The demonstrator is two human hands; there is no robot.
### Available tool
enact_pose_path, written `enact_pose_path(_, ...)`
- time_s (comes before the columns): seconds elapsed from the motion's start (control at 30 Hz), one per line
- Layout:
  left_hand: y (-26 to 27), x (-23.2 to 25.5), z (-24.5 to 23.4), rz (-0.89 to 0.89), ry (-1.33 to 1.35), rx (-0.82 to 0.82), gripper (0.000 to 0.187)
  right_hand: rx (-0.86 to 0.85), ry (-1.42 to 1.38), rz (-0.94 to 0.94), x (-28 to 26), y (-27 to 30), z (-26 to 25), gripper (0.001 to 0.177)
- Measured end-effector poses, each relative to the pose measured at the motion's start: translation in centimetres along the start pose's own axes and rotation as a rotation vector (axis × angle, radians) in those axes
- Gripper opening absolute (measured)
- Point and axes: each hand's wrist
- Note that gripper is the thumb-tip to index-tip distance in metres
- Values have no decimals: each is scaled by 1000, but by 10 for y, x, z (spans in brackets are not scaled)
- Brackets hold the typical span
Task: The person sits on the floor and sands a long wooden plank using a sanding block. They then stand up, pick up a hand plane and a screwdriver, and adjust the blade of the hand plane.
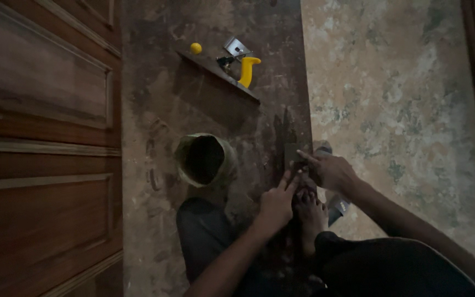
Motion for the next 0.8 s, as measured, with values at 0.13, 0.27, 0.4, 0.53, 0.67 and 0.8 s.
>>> enact_pose_path(0.13,-1,3,-5,-142,50,-226,95,210,5,-197,1,6,9,74)
enact_pose_path(0.27,-18,3,-9,-111,-50,-161,95,90,172,-121,-1,-5,5,86)
enact_pose_path(0.4,-28,1,-4,-164,-76,-182,94,206,167,-61,-10,-4,3,78)
enact_pose_path(0.53,-12,-3,0,-78,-67,-330,104,-43,274,-101,-24,9,0,91)
enact_pose_path(0.67,-5,-4,-4,12,-80,-199,101,-106,211,-29,-32,9,-4,90)
enact_pose_path(0.8,-25,-5,-22,-69,-128,-202,92,161,104,-1,-25,-4,-7,73)
Point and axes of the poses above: each hand's wrist, its own y-axis away from the middle knuckle, its own z-axis out of the palm, x = y × z, and after that the axes turned 2 degrees about -y, right-handed
